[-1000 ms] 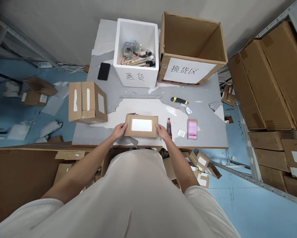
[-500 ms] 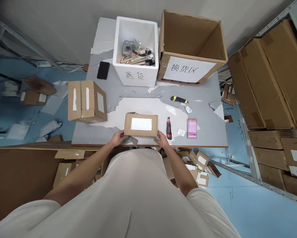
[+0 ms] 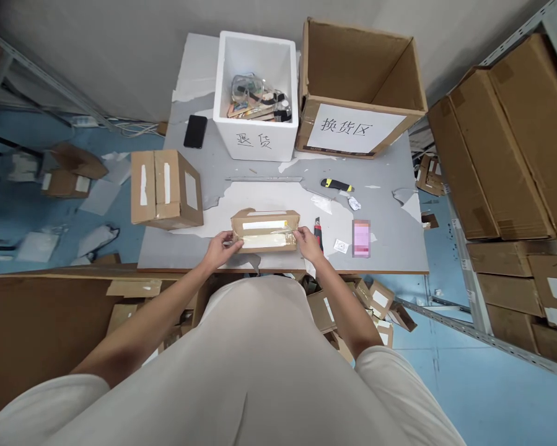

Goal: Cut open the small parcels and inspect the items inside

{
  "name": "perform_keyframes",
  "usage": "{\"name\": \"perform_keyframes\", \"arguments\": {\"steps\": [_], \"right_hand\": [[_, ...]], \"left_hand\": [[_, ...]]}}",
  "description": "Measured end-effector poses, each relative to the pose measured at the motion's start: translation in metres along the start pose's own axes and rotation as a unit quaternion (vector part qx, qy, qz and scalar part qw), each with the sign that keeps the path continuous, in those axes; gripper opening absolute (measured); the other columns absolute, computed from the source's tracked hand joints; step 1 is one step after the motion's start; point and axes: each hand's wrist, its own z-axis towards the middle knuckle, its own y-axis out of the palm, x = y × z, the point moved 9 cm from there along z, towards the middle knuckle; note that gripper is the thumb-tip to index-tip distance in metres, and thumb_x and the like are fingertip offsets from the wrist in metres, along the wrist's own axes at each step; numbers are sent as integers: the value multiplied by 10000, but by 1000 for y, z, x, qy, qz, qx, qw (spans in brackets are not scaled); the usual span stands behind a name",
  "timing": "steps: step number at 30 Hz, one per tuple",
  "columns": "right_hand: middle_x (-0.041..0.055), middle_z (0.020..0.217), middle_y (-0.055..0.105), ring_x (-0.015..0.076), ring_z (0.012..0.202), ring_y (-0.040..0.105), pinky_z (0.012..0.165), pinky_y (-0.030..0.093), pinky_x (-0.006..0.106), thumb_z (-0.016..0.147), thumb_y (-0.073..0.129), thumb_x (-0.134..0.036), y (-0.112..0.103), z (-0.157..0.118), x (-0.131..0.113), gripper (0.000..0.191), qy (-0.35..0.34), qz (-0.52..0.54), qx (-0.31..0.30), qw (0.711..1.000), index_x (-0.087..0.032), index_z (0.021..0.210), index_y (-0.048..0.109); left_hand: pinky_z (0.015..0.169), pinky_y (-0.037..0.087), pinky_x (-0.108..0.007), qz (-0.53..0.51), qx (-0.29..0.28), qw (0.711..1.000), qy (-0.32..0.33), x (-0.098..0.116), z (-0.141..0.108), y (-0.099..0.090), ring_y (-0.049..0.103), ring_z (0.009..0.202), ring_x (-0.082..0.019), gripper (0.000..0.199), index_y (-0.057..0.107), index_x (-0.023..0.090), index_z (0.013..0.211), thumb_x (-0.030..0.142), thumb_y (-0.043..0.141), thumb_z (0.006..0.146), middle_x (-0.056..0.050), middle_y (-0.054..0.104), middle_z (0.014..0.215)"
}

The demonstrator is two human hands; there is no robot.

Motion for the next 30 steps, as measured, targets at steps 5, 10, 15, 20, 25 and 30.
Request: {"name": "perform_keyframes", "arguments": {"steps": [5, 10, 15, 20, 25, 30], "right_hand": [[60, 836, 662, 192, 781, 604, 735, 438, 298, 893, 414, -514, 3, 14, -5, 358, 30, -58, -17, 998, -194, 871, 573], [36, 731, 642, 170, 698, 588, 675, 444, 274, 885, 405, -565, 25, 14, 14, 419, 84, -45, -51, 994, -186, 822, 572], [40, 868, 668, 156, 764, 622, 723, 480, 271, 896, 360, -580, 28, 9, 31, 466, 91, 23, -51, 994, -176, 944, 587], [112, 1114, 621, 223, 1036, 594, 884, 453, 338, 904, 412, -446, -20, 1, 70, 393, 143, -132, 79, 978, -161, 1142, 540], [154, 1236, 518, 278, 1133, 547, 867, 466, 377, 796, 578, -413, -30, -5, 109, 589, 256, -257, 54, 930, -175, 1306, 402], [169, 1230, 516, 275, 1111, 561, 892, 458, 397, 824, 507, -332, -29, 4, 104, 561, 250, -262, 41, 931, -158, 1336, 355]], "left_hand": [[783, 516, -339, 1, 17, 999, -43, -6, 8, -3, 638, 866, -225, 568, 652, 127, 1090, 566, 611, 732, -117, 696, 1019], [844, 499, -372, 4, 48, 997, -54, -18, 13, -1, 629, 899, -236, 569, 662, 125, 1080, 570, 607, 731, -124, 686, 1047], [860, 497, -395, -6, 67, 997, -38, -24, 10, 1, 627, 917, -244, 579, 651, 122, 1091, 574, 611, 730, -128, 675, 1046], [830, 513, -398, 4, 76, 997, -24, -23, 5, 1, 628, 913, -248, 560, 644, 123, 1099, 554, 614, 743, -133, 671, 1043], [753, 537, -369, 30, 80, 996, -16, -15, -1, 0, 623, 949, -250, 547, 608, 121, 1157, 533, 575, 799, -147, 644, 1079], [911, 488, -455, 136, 164, 967, 137, 27, -26, -11, 549, 1133, -291, 529, 532, 137, 1246, 460, 589, 831, -186, 557, 1225]]}}
